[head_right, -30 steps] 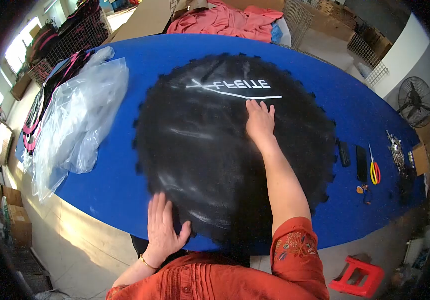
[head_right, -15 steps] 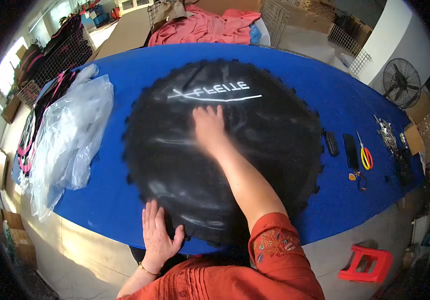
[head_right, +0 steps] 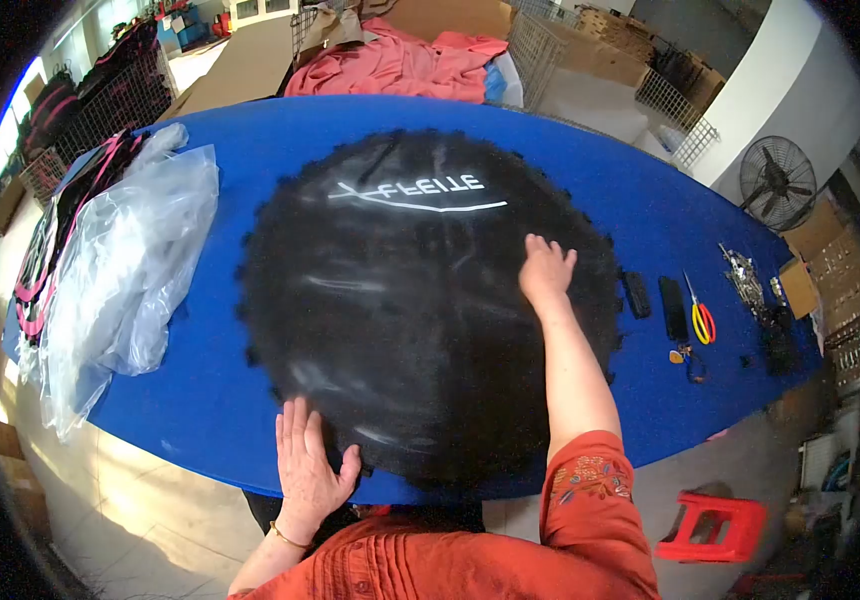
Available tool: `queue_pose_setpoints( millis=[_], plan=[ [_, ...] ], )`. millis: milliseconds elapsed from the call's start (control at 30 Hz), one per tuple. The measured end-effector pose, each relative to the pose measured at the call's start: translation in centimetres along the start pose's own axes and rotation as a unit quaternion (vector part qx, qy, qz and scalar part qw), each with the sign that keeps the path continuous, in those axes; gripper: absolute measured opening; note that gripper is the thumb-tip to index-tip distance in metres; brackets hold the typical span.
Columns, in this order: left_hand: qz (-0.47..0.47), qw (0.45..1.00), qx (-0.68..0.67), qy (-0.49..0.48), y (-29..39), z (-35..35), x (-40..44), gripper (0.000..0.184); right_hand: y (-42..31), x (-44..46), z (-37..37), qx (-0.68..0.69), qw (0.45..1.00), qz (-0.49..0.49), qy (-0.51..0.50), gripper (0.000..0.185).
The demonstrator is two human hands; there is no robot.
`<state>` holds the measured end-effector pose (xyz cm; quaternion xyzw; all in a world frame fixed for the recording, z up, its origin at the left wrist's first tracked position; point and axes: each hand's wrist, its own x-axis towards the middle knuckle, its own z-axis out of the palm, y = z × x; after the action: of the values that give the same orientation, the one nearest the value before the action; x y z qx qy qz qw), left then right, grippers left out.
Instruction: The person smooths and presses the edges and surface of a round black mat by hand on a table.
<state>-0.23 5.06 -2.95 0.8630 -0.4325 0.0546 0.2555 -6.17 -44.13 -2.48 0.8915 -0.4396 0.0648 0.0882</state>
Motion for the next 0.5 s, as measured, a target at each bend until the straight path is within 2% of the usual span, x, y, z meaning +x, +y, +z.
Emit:
queue_pose_setpoints(
  millis=[267, 500],
  plan=[
    [-0.005, 1.000, -0.008, 0.003, -0.1, 0.2, -0.1, 0.073, 6.4, -1.1, -0.1, -0.058, 0.990, 0.107, -0.073, 0.060],
    [-0.010, 1.000, -0.012, 0.000, -0.1, 0.3, -0.1, 0.074, 5.2, -1.2, -0.5, -0.011, 0.988, 0.125, -0.092, 0.062]
  ],
)
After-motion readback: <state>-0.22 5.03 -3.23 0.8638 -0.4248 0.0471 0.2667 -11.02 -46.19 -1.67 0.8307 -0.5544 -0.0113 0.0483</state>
